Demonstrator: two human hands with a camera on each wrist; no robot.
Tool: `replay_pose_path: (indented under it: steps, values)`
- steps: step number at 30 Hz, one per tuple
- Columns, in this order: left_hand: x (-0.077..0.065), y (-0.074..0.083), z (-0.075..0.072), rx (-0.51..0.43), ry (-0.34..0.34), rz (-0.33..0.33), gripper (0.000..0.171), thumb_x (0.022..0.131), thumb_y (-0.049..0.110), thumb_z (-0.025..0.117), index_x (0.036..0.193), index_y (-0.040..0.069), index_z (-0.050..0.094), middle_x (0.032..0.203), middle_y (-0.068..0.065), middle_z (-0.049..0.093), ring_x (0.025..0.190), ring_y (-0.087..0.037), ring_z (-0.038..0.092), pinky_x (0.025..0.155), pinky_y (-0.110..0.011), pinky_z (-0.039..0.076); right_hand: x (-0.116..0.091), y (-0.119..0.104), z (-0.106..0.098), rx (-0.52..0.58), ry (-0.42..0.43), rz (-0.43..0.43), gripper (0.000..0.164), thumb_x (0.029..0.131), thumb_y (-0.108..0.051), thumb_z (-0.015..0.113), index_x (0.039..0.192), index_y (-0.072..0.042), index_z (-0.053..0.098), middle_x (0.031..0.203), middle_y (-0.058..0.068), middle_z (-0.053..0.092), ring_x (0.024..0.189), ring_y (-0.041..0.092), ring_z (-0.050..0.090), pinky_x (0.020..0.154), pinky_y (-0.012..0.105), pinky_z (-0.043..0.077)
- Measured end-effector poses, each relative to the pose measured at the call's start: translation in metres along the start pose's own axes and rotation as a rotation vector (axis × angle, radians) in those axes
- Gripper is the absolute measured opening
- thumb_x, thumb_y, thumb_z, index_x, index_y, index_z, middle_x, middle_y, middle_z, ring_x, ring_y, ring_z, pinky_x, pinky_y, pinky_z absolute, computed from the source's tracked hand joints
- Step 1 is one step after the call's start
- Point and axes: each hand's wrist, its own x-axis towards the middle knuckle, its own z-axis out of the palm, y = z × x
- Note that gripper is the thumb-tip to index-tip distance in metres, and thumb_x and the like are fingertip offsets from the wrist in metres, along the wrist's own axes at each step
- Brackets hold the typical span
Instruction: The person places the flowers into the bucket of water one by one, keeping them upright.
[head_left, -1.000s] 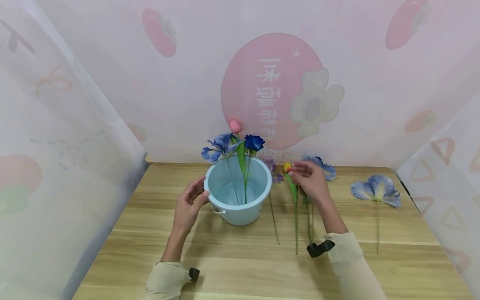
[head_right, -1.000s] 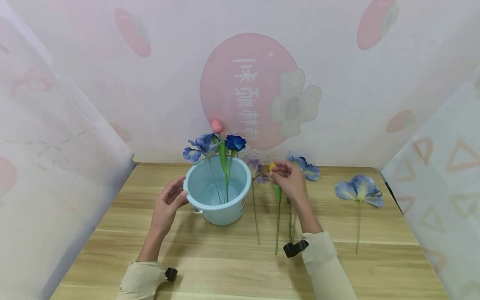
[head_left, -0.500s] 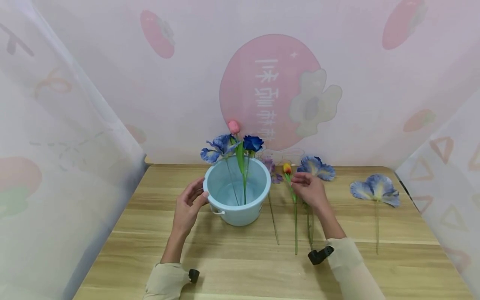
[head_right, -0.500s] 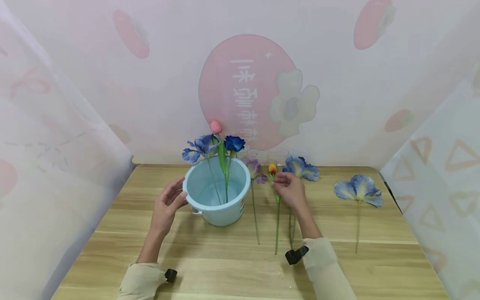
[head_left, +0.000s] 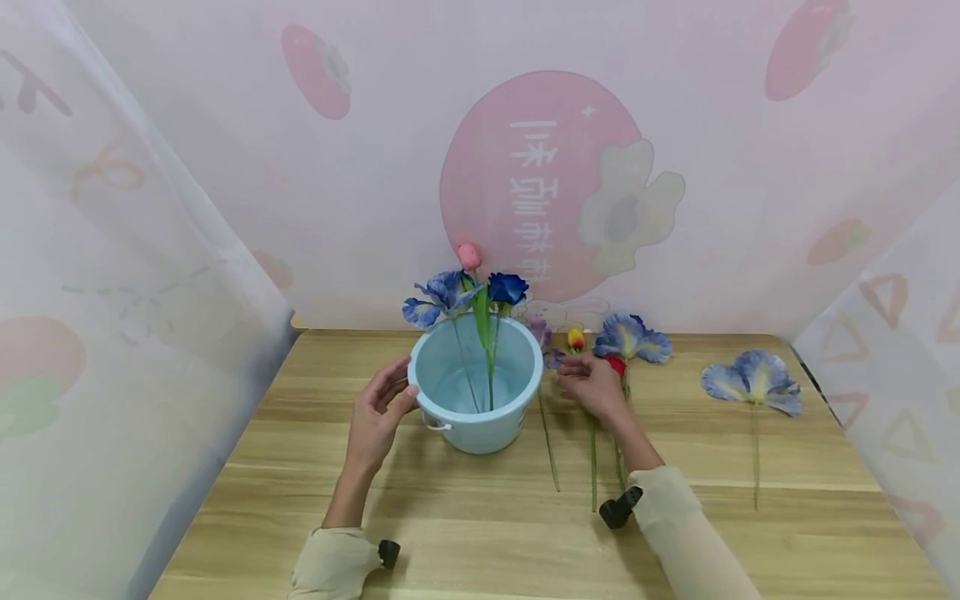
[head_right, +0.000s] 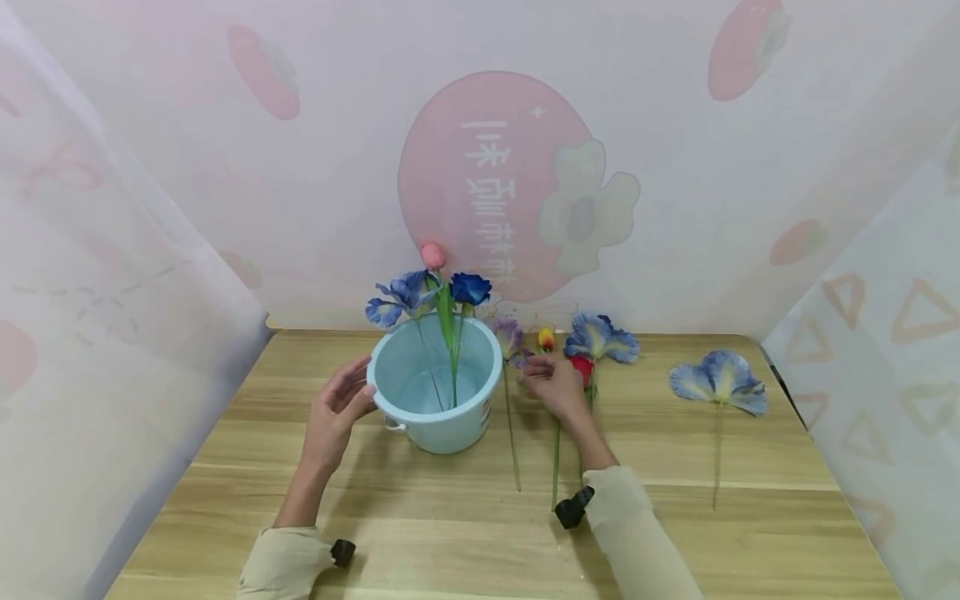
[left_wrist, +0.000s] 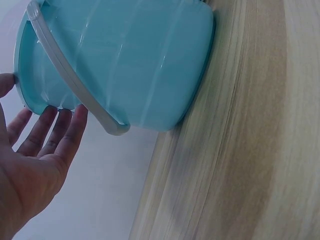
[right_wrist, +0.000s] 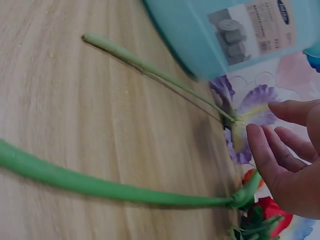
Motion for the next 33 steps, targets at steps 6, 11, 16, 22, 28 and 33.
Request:
replay_pose_path:
  steps: [6, 11, 16, 22, 28, 33]
  values:
    - [0.000, 0.000, 0.000, -0.004, -0.001, -0.006, 0.051, 0.104, 0.007, 0.069, 0.153, 0.003, 0.056, 0.149, -0.026, 0.060, 0.123, -0.017, 0.068, 0.089, -0.026, 0.067, 0.005, 0.003, 0.010, -0.039, 0.007, 0.010, 0.043, 0.099, -0.004, 0.074, 0.139, 0.007, 0.066, 0.128, 0.027, 0.074, 0.108, 0.032, 0.078, 0.082, 0.038, 0.070]
    - [-0.001, 0.001, 0.000, -0.004, -0.003, -0.004, 0.051, 0.104, 0.006, 0.069, 0.153, 0.002, 0.055, 0.149, -0.026, 0.060, 0.124, -0.017, 0.068, 0.089, -0.026, 0.067, 0.008, 0.005, 0.016, -0.088, 0.004, 0.016, 0.037, 0.098, -0.008, 0.076, 0.133, 0.003, 0.071, 0.124, 0.025, 0.077, 0.106, 0.033, 0.079, 0.076, 0.036, 0.070]
    - [-0.001, 0.003, 0.001, -0.008, -0.002, -0.008, 0.051, 0.104, 0.007, 0.069, 0.154, 0.002, 0.055, 0.149, -0.026, 0.060, 0.124, -0.019, 0.068, 0.089, -0.026, 0.067, 0.011, 0.007, 0.022, -0.101, 0.000, 0.054, 0.037, 0.095, -0.005, 0.078, 0.131, 0.001, 0.072, 0.123, 0.023, 0.078, 0.102, 0.032, 0.079, 0.076, 0.036, 0.070]
    - [-0.001, 0.003, 0.001, 0.007, 0.000, -0.011, 0.051, 0.104, 0.009, 0.069, 0.154, 0.004, 0.056, 0.149, -0.025, 0.061, 0.126, -0.024, 0.067, 0.089, -0.026, 0.067, 0.013, 0.012, 0.028, -0.042, -0.015, 0.101, 0.039, 0.094, -0.002, 0.079, 0.131, 0.002, 0.071, 0.126, 0.026, 0.076, 0.091, 0.031, 0.081, 0.072, 0.036, 0.070]
    - [-0.001, 0.003, 0.001, 0.006, 0.003, -0.012, 0.051, 0.105, 0.008, 0.069, 0.153, 0.004, 0.056, 0.148, -0.025, 0.061, 0.123, -0.020, 0.068, 0.089, -0.025, 0.067, 0.014, 0.013, 0.034, -0.020, -0.019, 0.098, 0.035, 0.094, -0.001, 0.079, 0.128, 0.003, 0.072, 0.120, 0.027, 0.077, 0.091, 0.032, 0.081, 0.067, 0.038, 0.070]
    - [-0.001, 0.003, 0.001, 0.011, 0.001, -0.007, 0.051, 0.104, 0.008, 0.069, 0.153, 0.003, 0.056, 0.148, -0.025, 0.061, 0.124, -0.023, 0.068, 0.089, -0.026, 0.067, 0.014, 0.015, 0.037, -0.048, 0.000, 0.091, 0.031, 0.093, 0.003, 0.079, 0.123, 0.005, 0.073, 0.113, 0.028, 0.078, 0.078, 0.031, 0.080, 0.062, 0.038, 0.069]
